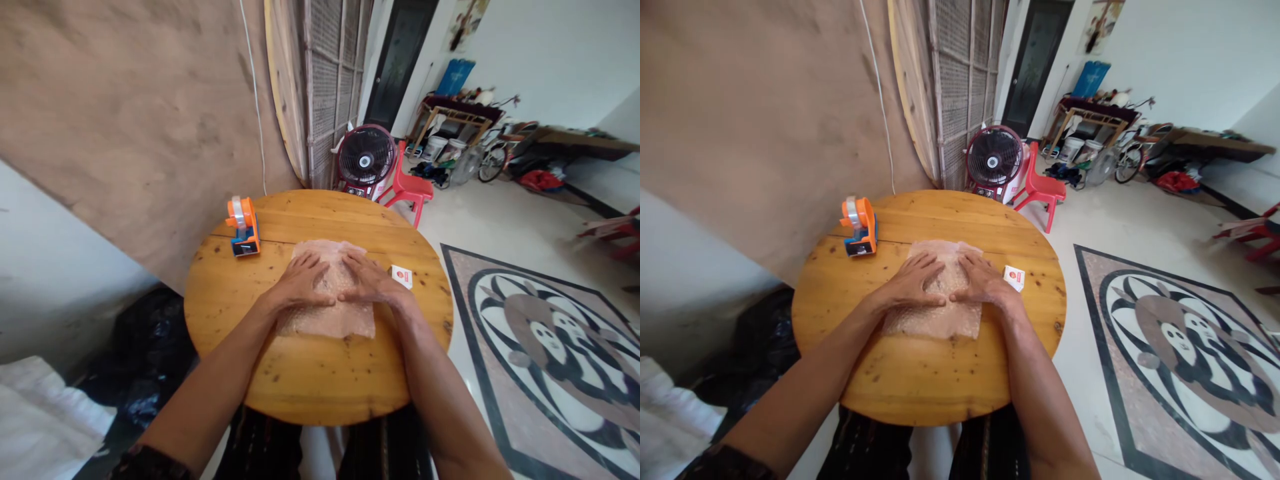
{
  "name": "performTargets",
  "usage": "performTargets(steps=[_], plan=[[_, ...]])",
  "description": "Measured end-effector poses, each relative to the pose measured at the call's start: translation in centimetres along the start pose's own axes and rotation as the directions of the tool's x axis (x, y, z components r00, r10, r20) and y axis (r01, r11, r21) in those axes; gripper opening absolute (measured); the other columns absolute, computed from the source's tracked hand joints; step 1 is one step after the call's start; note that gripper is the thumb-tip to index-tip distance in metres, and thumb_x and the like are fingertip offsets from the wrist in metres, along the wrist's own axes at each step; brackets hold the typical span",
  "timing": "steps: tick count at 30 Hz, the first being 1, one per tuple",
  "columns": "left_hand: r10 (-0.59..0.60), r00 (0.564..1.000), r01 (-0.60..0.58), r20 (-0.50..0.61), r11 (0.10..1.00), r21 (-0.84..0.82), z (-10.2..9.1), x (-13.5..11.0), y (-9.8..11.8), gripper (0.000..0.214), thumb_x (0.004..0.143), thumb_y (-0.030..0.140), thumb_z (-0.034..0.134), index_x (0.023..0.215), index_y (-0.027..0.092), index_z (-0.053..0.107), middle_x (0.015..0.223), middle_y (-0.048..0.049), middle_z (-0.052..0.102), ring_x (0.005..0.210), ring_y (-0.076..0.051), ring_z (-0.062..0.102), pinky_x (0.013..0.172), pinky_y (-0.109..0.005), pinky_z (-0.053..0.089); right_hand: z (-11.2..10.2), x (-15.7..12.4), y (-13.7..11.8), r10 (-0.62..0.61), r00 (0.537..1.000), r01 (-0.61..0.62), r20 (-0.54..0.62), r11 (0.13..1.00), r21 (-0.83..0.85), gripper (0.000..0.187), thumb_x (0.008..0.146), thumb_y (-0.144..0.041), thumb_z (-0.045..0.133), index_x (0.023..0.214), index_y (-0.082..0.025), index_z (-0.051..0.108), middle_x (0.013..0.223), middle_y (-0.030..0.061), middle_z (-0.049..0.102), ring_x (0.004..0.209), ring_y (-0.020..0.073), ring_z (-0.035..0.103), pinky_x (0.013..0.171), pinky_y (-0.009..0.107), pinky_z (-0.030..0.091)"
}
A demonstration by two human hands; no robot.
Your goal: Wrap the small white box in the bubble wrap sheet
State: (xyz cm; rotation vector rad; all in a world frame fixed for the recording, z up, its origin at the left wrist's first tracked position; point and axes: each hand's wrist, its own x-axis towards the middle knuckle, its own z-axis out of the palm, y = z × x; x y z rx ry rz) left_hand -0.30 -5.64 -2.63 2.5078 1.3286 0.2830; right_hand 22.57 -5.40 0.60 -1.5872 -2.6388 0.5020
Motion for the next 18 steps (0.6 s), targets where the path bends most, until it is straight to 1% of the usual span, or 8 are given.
performTargets(steps=[3, 6, 9, 10, 13, 14, 16, 18], plan=[[0.003, 1.000, -0.002, 0.023, 1.000, -0.026, -0.3, -0.1, 0.0, 0.095, 0.064, 0.077, 0.058, 0.141, 0.025, 0.038, 0.154, -0.0126, 0.025, 0.143, -0.037, 0.014, 0.114, -0.051, 0.016, 0.1, 0.1, 0.5, -0.018, 1.000, 0.018, 0.008, 1.000, 0.007, 0.105, 0.066, -0.065, 0.066, 0.148, -0.014, 0.026, 0.157, 0.0154, 0.016, 0.143, 0.0334, 0.016, 0.114, 0.050, 0.017], [-0.015, 1.000, 0.014, -0.014, 0.998, -0.053, -0.4, -0.2, 0.1, 0.073, 0.077, 0.066, 0.054, 0.137, 0.026, 0.044, 0.152, -0.0103, 0.029, 0.142, -0.034, 0.019, 0.114, -0.050, 0.019, 0.1, 0.1, 0.8, -0.022, 1.000, 0.022, 0.003, 1.000, 0.005, 0.105, 0.065, -0.061, 0.069, 0.147, -0.010, 0.029, 0.155, 0.0175, 0.020, 0.142, 0.0331, 0.020, 0.115, 0.047, 0.020], [-0.019, 0.998, 0.015, -0.059, 0.997, -0.071, -0.5, -0.2, 0.2, 0.057, 0.083, 0.056, 0.052, 0.132, 0.027, 0.051, 0.150, -0.0077, 0.035, 0.141, -0.032, 0.024, 0.113, -0.048, 0.022, 0.0, 0.0, 0.4, -0.033, 0.999, 0.034, -0.020, 0.999, 0.024, 0.100, 0.065, -0.058, 0.071, 0.145, -0.012, 0.033, 0.154, 0.0171, 0.023, 0.142, 0.0329, 0.022, 0.115, 0.046, 0.022], [-0.016, 0.998, 0.012, -0.062, 0.997, -0.071, -0.5, -0.2, 0.3, 0.056, 0.082, 0.054, 0.054, 0.131, 0.026, 0.052, 0.149, -0.0080, 0.036, 0.140, -0.032, 0.025, 0.114, -0.048, 0.022, -0.1, -0.1, 0.2, -0.043, 0.998, 0.044, -0.036, 0.999, 0.024, 0.096, 0.068, -0.058, 0.068, 0.145, -0.013, 0.033, 0.154, 0.0165, 0.023, 0.142, 0.0323, 0.022, 0.114, 0.046, 0.022], [-0.016, 0.999, 0.014, -0.036, 0.998, -0.068, -0.8, -0.3, 0.3, 0.060, 0.078, 0.050, 0.061, 0.131, 0.022, 0.053, 0.150, -0.0109, 0.034, 0.140, -0.031, 0.026, 0.115, -0.045, 0.022, -0.3, -0.2, -0.7, -0.056, 0.994, 0.057, -0.097, 0.998, 0.002, 0.077, 0.083, -0.057, 0.052, 0.144, -0.014, 0.036, 0.154, 0.0154, 0.026, 0.142, 0.0305, 0.023, 0.113, 0.050, 0.023], [-0.019, 1.000, 0.018, -0.022, 0.997, -0.068, -1.0, -0.3, 0.3, 0.062, 0.076, 0.049, 0.062, 0.131, 0.021, 0.053, 0.150, -0.0115, 0.033, 0.141, -0.031, 0.025, 0.115, -0.044, 0.022, -0.3, -0.2, -0.9, -0.053, 0.993, 0.052, -0.105, 0.999, -0.012, 0.072, 0.086, -0.056, 0.048, 0.143, -0.014, 0.037, 0.153, 0.0153, 0.028, 0.142, 0.0307, 0.024, 0.112, 0.052, 0.023], [-0.022, 1.000, 0.022, 0.004, 0.997, -0.068, -1.2, -0.4, 0.2, 0.066, 0.075, 0.049, 0.063, 0.133, 0.021, 0.051, 0.151, -0.0115, 0.032, 0.141, -0.031, 0.024, 0.115, -0.045, 0.022, -0.3, -0.2, -0.8, -0.031, 0.996, 0.028, -0.084, 0.999, -0.038, 0.069, 0.085, -0.052, 0.051, 0.141, -0.015, 0.039, 0.152, 0.0154, 0.030, 0.141, 0.0323, 0.025, 0.111, 0.055, 0.024], [-0.022, 0.999, 0.024, 0.024, 0.997, -0.067, -1.4, -0.5, 0.2, 0.068, 0.075, 0.051, 0.064, 0.135, 0.022, 0.049, 0.152, -0.0109, 0.030, 0.142, -0.032, 0.022, 0.114, -0.046, 0.022, -0.3, -0.2, -0.5, -0.020, 0.999, 0.018, -0.042, 0.999, -0.048, 0.073, 0.081, -0.050, 0.058, 0.141, -0.014, 0.041, 0.152, 0.0158, 0.030, 0.140, 0.0329, 0.027, 0.111, 0.053, 0.026]])
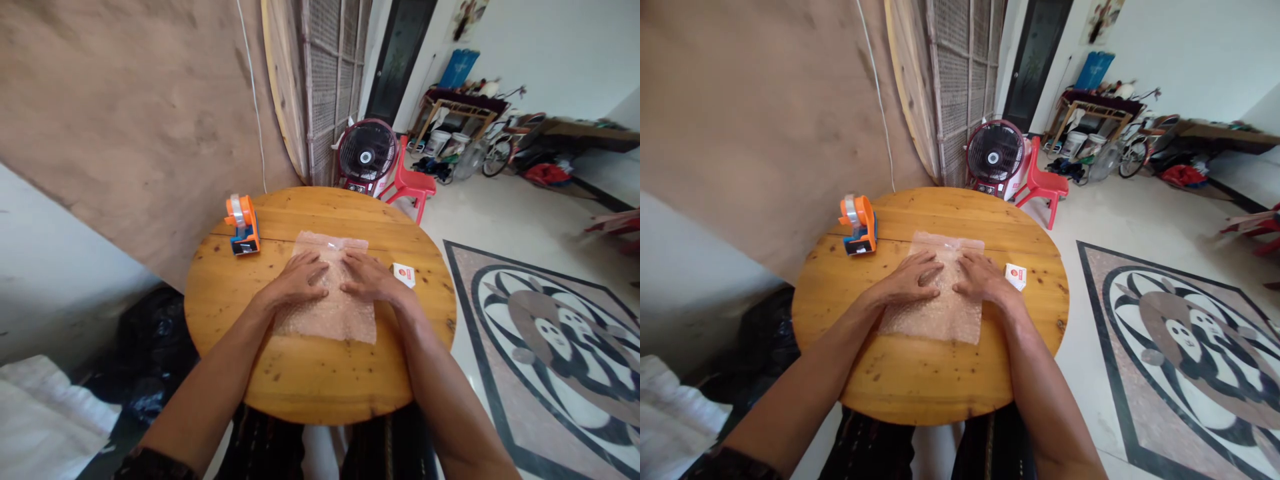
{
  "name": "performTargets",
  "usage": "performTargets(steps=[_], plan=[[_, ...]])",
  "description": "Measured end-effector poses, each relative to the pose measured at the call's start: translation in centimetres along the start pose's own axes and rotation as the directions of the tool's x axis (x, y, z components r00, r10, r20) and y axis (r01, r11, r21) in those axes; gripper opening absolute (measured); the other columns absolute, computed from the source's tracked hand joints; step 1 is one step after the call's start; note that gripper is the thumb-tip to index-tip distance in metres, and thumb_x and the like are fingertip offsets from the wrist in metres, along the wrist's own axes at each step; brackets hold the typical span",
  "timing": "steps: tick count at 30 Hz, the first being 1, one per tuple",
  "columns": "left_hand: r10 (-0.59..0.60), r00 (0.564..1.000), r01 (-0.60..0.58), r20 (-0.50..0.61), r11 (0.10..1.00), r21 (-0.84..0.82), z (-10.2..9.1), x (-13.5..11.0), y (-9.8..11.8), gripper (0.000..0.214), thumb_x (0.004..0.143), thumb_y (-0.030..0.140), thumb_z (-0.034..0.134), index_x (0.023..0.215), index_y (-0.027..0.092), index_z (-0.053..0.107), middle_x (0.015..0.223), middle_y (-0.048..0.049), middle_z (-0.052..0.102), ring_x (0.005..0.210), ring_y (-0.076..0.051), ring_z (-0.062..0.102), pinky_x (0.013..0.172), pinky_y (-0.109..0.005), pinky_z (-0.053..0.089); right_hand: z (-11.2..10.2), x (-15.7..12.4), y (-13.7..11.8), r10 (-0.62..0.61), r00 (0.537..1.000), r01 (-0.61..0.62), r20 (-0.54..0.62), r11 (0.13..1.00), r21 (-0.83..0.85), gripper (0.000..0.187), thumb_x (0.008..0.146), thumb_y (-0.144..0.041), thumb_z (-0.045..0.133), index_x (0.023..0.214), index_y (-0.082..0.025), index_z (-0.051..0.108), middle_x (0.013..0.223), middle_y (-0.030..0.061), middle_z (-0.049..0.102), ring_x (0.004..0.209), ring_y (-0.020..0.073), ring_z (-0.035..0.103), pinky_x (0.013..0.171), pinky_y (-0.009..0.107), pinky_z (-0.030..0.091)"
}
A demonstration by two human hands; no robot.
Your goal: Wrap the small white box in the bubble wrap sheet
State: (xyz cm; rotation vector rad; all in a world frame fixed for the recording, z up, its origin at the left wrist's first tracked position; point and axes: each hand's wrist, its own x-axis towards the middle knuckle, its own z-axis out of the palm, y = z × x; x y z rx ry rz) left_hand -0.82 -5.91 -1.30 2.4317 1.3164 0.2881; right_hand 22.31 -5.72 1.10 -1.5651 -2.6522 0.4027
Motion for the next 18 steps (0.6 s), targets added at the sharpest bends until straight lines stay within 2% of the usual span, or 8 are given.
performTargets(steps=[5, 10, 15, 18], plan=[[0.010, 0.999, -0.011, 0.032, 1.000, 0.012, 0.2, 0.1, -0.1, 0.083, 0.069, 0.063, 0.064, 0.138, 0.021, 0.045, 0.154, -0.0133, 0.026, 0.143, -0.033, 0.018, 0.115, -0.046, 0.018, -0.5, -0.2, 0.7, -0.054, 0.998, 0.053, 0.021, 0.998, 0.037, 0.075, 0.075, -0.046, 0.065, 0.140, -0.015, 0.042, 0.153, 0.0134, 0.027, 0.141, 0.0288, 0.027, 0.114, 0.044, 0.026], [0.022, 0.999, -0.023, 0.039, 0.999, 0.038, 0.6, 0.2, -0.4, 0.095, 0.063, 0.074, 0.062, 0.141, 0.022, 0.042, 0.155, -0.0135, 0.022, 0.144, -0.034, 0.014, 0.115, -0.047, 0.015, -0.2, -0.4, 0.6, -0.036, 0.999, 0.036, -0.001, 0.997, 0.070, 0.074, 0.076, -0.044, 0.065, 0.139, -0.014, 0.042, 0.151, 0.0157, 0.032, 0.139, 0.0300, 0.030, 0.114, 0.045, 0.026], [0.016, 0.998, -0.019, 0.065, 0.999, 0.040, 0.6, 0.1, -0.5, 0.099, 0.063, 0.075, 0.062, 0.143, 0.021, 0.038, 0.156, -0.0144, 0.019, 0.144, -0.036, 0.010, 0.116, -0.049, 0.013, -0.7, -1.4, 0.7, 0.001, 0.995, 0.009, -0.095, 0.995, 0.101, 0.065, 0.080, -0.044, 0.061, 0.136, -0.014, 0.045, 0.140, 0.0165, 0.048, 0.129, 0.0313, 0.046, 0.107, 0.047, 0.037], [0.030, 0.998, -0.032, 0.056, 0.999, 0.033, 0.5, 0.1, -0.5, 0.098, 0.063, 0.073, 0.063, 0.142, 0.021, 0.039, 0.156, -0.0148, 0.020, 0.144, -0.035, 0.011, 0.116, -0.049, 0.013, -1.8, -2.8, 1.4, 0.013, 0.983, -0.001, -0.181, 0.998, 0.070, 0.060, 0.081, -0.040, 0.061, 0.135, -0.017, 0.048, 0.138, 0.0141, 0.051, 0.129, 0.0295, 0.046, 0.107, 0.046, 0.036]])
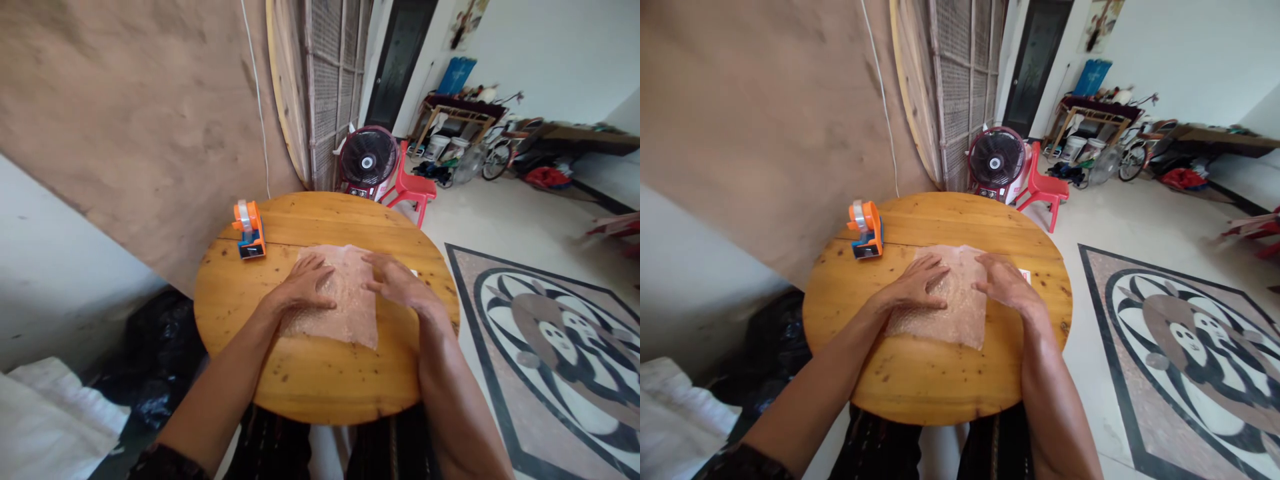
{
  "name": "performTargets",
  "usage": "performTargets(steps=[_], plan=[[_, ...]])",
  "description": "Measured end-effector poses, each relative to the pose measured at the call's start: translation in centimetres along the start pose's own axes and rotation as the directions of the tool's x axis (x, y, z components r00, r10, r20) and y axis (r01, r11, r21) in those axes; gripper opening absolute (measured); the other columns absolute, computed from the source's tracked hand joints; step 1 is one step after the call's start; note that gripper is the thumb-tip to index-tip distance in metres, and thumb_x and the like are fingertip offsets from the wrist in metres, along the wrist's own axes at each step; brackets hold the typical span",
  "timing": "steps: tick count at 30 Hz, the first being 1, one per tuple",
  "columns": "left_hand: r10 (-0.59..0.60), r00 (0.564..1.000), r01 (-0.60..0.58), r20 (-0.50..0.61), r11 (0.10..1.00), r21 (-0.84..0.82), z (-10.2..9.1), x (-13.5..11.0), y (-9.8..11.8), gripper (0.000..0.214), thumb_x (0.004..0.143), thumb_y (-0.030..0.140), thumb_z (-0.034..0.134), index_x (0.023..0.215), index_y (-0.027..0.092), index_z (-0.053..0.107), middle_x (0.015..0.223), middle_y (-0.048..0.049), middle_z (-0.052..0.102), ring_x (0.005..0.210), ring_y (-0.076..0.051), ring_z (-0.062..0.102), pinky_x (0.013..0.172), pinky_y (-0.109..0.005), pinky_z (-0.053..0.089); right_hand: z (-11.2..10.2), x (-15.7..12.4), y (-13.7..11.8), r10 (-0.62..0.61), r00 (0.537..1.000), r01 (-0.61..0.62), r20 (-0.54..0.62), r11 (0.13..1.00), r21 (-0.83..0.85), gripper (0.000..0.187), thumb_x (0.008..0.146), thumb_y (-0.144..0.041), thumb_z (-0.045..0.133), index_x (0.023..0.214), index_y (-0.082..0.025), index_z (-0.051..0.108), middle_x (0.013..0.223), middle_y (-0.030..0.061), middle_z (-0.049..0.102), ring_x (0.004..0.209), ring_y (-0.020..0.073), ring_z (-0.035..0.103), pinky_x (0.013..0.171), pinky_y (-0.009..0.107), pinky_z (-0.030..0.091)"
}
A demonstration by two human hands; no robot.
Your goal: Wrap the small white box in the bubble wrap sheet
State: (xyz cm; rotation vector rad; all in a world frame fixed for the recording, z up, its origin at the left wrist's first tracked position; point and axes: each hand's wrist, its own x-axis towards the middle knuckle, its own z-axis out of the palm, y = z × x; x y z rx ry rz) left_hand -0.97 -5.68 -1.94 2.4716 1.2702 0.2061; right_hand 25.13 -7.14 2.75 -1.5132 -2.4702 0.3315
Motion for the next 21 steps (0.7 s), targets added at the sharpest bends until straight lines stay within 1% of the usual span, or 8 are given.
performTargets(steps=[4, 8, 11, 14, 16, 18, 19, 21], plan=[[0.010, 1.000, -0.010, -0.021, 1.000, -0.023, 0.1, -0.1, -0.1, 0.097, 0.062, 0.072, 0.064, 0.141, 0.021, 0.039, 0.155, -0.0160, 0.021, 0.143, -0.036, 0.013, 0.114, -0.052, 0.014, -1.5, -1.8, 1.8, 0.070, 0.997, -0.076, -0.042, 0.987, -0.138, 0.066, 0.073, -0.032, 0.067, 0.135, -0.021, 0.047, 0.140, 0.0130, 0.048, 0.130, 0.0331, 0.042, 0.107, 0.051, 0.033], [0.017, 1.000, -0.017, -0.018, 0.999, -0.030, 0.0, -0.1, 0.0, 0.094, 0.062, 0.070, 0.065, 0.139, 0.022, 0.042, 0.154, -0.0157, 0.023, 0.143, -0.037, 0.015, 0.113, -0.053, 0.016, -1.9, -2.8, 3.5, 0.258, 0.966, -0.246, 0.028, 0.942, -0.228, 0.062, 0.068, -0.024, 0.066, 0.128, -0.020, 0.052, 0.127, 0.0142, 0.059, 0.109, 0.0341, 0.057, 0.089, 0.048, 0.044], [0.029, 0.999, -0.030, -0.041, 0.999, -0.024, -0.3, -0.2, 0.3, 0.092, 0.061, 0.068, 0.067, 0.137, 0.021, 0.045, 0.154, -0.0153, 0.024, 0.142, -0.037, 0.016, 0.114, -0.051, 0.016, -2.3, -3.3, 3.6, 0.313, 0.947, -0.296, 0.070, 0.936, -0.191, 0.043, 0.071, -0.022, 0.060, 0.114, -0.019, 0.059, 0.102, 0.0099, 0.067, 0.085, 0.0268, 0.063, 0.073, 0.038, 0.046], [0.032, 0.999, -0.033, -0.034, 0.999, -0.022, -0.6, -0.2, 0.4, 0.092, 0.060, 0.069, 0.067, 0.136, 0.020, 0.046, 0.153, -0.0153, 0.026, 0.142, -0.036, 0.017, 0.114, -0.049, 0.016, -3.3, -3.8, 2.0, 0.334, 0.942, -0.335, -0.020, 0.939, -0.075, 0.034, 0.072, -0.028, 0.060, 0.105, -0.020, 0.060, 0.084, 0.0046, 0.065, 0.072, 0.0215, 0.059, 0.065, 0.033, 0.044], [0.031, 0.999, -0.031, -0.020, 0.999, -0.026, -0.6, -0.2, 0.4, 0.094, 0.060, 0.070, 0.066, 0.137, 0.020, 0.045, 0.153, -0.0154, 0.026, 0.142, -0.037, 0.017, 0.114, -0.050, 0.016, -3.8, -3.7, 0.0, 0.309, 0.945, -0.301, -0.106, 0.950, 0.084, 0.041, 0.072, -0.033, 0.063, 0.111, -0.020, 0.057, 0.085, 0.0036, 0.065, 0.072, 0.0203, 0.059, 0.066, 0.032, 0.044], [0.024, 1.000, -0.025, -0.018, 0.999, -0.029, -0.4, -0.2, 0.2, 0.095, 0.061, 0.071, 0.065, 0.138, 0.020, 0.044, 0.153, -0.0156, 0.026, 0.142, -0.038, 0.016, 0.113, -0.051, 0.016, -3.8, -3.0, -2.3, 0.193, 0.969, -0.146, -0.155, 0.951, 0.272, 0.054, 0.071, -0.037, 0.066, 0.121, -0.021, 0.051, 0.096, 0.0040, 0.064, 0.082, 0.0199, 0.059, 0.072, 0.031, 0.046], [0.023, 1.000, -0.024, -0.021, 0.999, -0.030, -0.3, -0.1, 0.2, 0.095, 0.061, 0.072, 0.064, 0.138, 0.020, 0.043, 0.153, -0.0155, 0.025, 0.142, -0.039, 0.016, 0.113, -0.051, 0.016, -3.6, -2.5, -3.5, 0.125, 0.979, -0.067, -0.159, 0.943, 0.327, 0.057, 0.071, -0.037, 0.067, 0.123, -0.021, 0.049, 0.100, 0.0037, 0.064, 0.084, 0.0195, 0.059, 0.074, 0.030, 0.046], [0.031, 0.999, -0.032, -0.041, 0.999, -0.028, -0.2, 0.0, 0.0, 0.094, 0.060, 0.073, 0.064, 0.137, 0.021, 0.044, 0.152, -0.0143, 0.026, 0.141, -0.038, 0.016, 0.113, -0.051, 0.016, -2.6, -1.0, -5.5, 0.043, 0.993, -0.002, -0.113, 0.943, 0.333, 0.055, 0.070, -0.035, 0.068, 0.121, -0.022, 0.051, 0.097, 0.0022, 0.064, 0.081, 0.0182, 0.058, 0.073, 0.029, 0.045]])
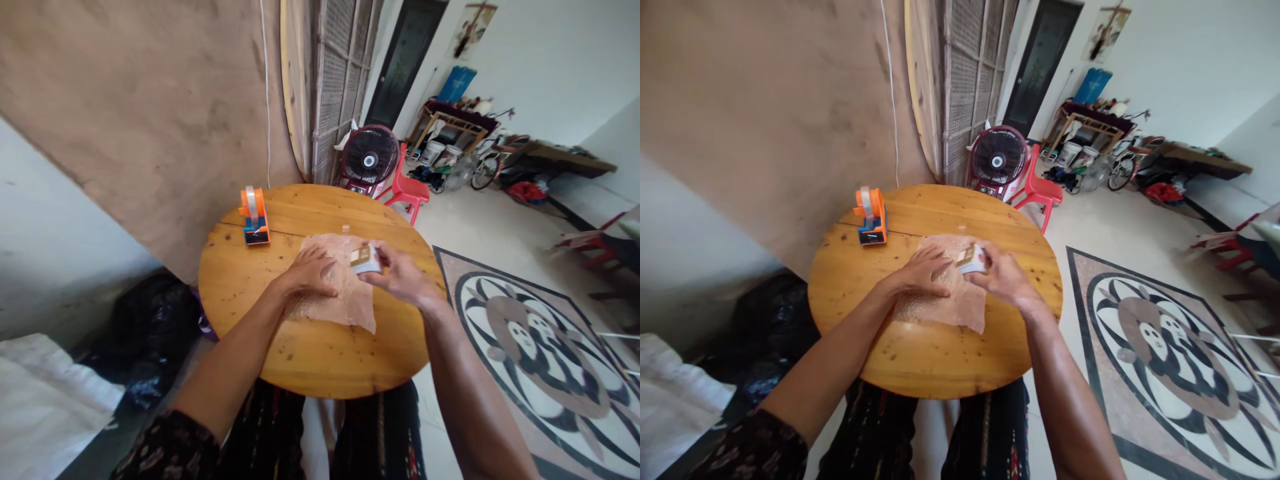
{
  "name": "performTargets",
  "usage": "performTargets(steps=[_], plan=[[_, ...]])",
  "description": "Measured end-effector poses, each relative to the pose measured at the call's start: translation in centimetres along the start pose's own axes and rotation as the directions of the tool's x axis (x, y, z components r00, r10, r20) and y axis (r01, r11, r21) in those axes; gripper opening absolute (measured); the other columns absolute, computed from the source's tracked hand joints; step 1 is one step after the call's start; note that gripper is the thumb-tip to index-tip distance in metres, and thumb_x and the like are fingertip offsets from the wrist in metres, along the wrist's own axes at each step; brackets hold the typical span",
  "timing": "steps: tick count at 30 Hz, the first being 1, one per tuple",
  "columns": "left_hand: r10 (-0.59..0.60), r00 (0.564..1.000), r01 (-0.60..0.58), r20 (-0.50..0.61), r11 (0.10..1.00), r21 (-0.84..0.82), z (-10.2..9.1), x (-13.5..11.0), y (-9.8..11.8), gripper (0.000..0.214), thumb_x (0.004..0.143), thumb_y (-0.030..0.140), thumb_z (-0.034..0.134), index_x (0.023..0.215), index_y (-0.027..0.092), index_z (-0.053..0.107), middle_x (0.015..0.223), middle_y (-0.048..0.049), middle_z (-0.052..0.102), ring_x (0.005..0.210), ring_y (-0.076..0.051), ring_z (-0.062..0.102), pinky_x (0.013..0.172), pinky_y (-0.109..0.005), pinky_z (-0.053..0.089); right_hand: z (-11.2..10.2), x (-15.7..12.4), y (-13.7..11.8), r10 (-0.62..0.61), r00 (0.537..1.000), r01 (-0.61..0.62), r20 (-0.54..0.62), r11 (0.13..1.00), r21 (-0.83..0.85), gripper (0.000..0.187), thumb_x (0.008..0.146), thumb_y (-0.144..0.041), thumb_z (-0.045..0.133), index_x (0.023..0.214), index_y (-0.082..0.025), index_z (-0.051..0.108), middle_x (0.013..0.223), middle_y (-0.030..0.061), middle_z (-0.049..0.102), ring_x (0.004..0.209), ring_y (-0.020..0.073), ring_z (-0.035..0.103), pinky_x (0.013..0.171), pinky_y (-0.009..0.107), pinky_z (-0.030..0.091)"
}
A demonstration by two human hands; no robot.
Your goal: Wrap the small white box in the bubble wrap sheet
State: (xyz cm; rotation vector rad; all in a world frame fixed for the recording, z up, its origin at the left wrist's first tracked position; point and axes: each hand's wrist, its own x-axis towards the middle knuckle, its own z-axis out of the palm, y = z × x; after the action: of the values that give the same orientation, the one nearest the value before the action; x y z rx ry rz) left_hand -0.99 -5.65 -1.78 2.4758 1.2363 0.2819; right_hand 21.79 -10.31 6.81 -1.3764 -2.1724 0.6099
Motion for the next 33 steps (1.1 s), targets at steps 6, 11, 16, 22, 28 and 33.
performTargets(steps=[6, 11, 16, 22, 28, 33], plan=[[0.037, 0.995, -0.037, -0.089, 0.999, -0.002, 0.2, 0.1, 0.2, 0.088, 0.058, 0.064, 0.069, 0.132, 0.021, 0.045, 0.139, -0.0133, 0.044, 0.133, -0.036, 0.033, 0.111, -0.047, 0.025, 4.3, 2.6, -0.1, 0.019, 0.985, 0.017, 0.172, 0.978, -0.209, 0.038, 0.068, -0.025, 0.065, 0.105, -0.021, 0.059, 0.080, -0.0001, 0.064, 0.069, 0.0174, 0.057, 0.062, 0.026, 0.041], [-0.011, 0.995, 0.005, -0.099, 0.998, -0.059, 0.5, 0.2, -0.1, 0.109, 0.055, 0.062, 0.072, 0.141, 0.013, 0.028, 0.147, -0.0196, 0.033, 0.138, -0.038, 0.026, 0.112, -0.049, 0.023, 5.9, 2.5, 1.0, -0.025, 0.990, 0.059, 0.141, 0.970, -0.236, 0.053, 0.069, -0.024, 0.064, 0.121, -0.023, 0.055, 0.110, 0.0059, 0.067, 0.097, 0.0252, 0.062, 0.081, 0.033, 0.046], [-0.006, 0.996, -0.002, -0.087, 0.996, -0.088, 0.7, 0.1, -0.3, 0.113, 0.057, 0.060, 0.072, 0.145, 0.012, 0.020, 0.152, -0.0206, 0.025, 0.142, -0.037, 0.019, 0.114, -0.049, 0.019, 6.8, 2.5, 1.5, -0.067, 0.993, 0.086, 0.095, 0.972, -0.217, 0.060, 0.069, -0.023, 0.063, 0.128, -0.020, 0.052, 0.125, 0.0094, 0.061, 0.112, 0.0281, 0.057, 0.095, 0.039, 0.043], [-0.023, 0.997, 0.017, -0.070, 0.996, -0.083, 0.4, 0.0, 0.1, 0.113, 0.057, 0.062, 0.072, 0.145, 0.011, 0.022, 0.152, -0.0202, 0.026, 0.142, -0.037, 0.018, 0.115, -0.047, 0.018, 6.4, 2.3, 2.5, -0.067, 0.989, 0.080, 0.129, 0.992, -0.094, 0.072, 0.069, -0.026, 0.066, 0.137, -0.019, 0.043, 0.136, 0.0113, 0.053, 0.122, 0.0298, 0.051, 0.102, 0.044, 0.039], [-0.008, 0.998, 0.003, -0.064, 0.997, -0.082, 0.4, 0.1, 0.0, 0.110, 0.058, 0.062, 0.071, 0.145, 0.017, 0.022, 0.152, -0.0168, 0.026, 0.142, -0.038, 0.019, 0.114, -0.048, 0.019, 6.0, 1.9, 3.3, -0.063, 0.990, 0.059, 0.124, 0.998, 0.034, 0.064, 0.070, -0.027, 0.066, 0.131, -0.020, 0.049, 0.125, 0.0102, 0.060, 0.107, 0.0270, 0.059, 0.092, 0.041, 0.045], [-0.017, 0.998, 0.012, -0.066, 0.996, -0.086, 0.5, 0.1, -0.2, 0.114, 0.055, 0.064, 0.072, 0.145, 0.015, 0.023, 0.152, -0.0183, 0.027, 0.141, -0.038, 0.018, 0.114, -0.049, 0.018, 6.0, 1.8, 3.0, -0.074, 0.990, 0.069, 0.121, 0.996, 0.052, 0.045, 0.073, -0.024, 0.063, 0.117, -0.022, 0.058, 0.110, 0.0045, 0.067, 0.095, 0.0223, 0.062, 0.083, 0.034, 0.048]])
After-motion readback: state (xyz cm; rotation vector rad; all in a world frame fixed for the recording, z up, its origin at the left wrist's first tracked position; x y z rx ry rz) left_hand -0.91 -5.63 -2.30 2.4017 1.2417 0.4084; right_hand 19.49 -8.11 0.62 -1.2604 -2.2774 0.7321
